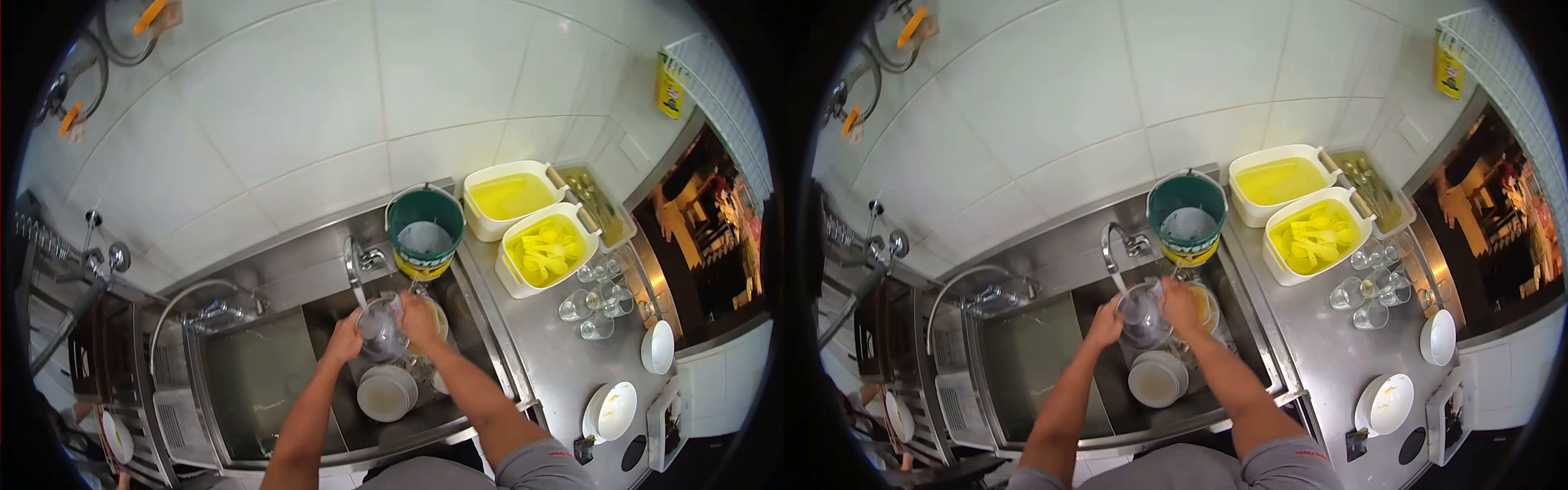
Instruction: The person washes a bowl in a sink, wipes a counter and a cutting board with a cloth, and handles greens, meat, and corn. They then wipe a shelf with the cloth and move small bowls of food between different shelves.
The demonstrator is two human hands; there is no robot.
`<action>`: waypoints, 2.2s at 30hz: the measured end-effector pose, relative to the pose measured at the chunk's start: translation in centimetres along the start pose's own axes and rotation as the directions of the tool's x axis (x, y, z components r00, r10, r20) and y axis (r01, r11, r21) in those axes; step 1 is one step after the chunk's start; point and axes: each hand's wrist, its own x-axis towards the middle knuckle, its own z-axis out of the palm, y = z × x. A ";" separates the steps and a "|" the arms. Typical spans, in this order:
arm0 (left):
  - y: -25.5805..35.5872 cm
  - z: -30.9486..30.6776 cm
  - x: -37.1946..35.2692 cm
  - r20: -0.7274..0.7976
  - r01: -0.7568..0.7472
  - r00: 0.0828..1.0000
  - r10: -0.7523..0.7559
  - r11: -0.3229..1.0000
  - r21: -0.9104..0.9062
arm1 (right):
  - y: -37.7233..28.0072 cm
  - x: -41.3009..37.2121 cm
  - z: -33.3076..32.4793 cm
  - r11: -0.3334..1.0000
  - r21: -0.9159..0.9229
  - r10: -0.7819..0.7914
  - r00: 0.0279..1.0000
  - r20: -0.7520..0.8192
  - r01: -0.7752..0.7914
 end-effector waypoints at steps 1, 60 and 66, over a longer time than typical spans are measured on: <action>-2.1 1.4 -0.5 -0.133 -0.030 0.991 0.027 0.999 -0.022 | -0.2 -1.4 1.2 0.976 0.104 0.194 0.981 0.009 -0.194; -10.7 7.3 -2.4 0.175 0.367 0.922 -0.345 0.635 -0.680 | 6.6 -5.4 4.1 0.927 0.044 0.276 0.753 0.597 -0.374; -5.7 5.7 -1.2 0.027 0.382 0.886 -0.462 0.697 -0.607 | 0.4 -3.8 -0.3 0.998 0.060 -0.003 0.992 -0.126 0.010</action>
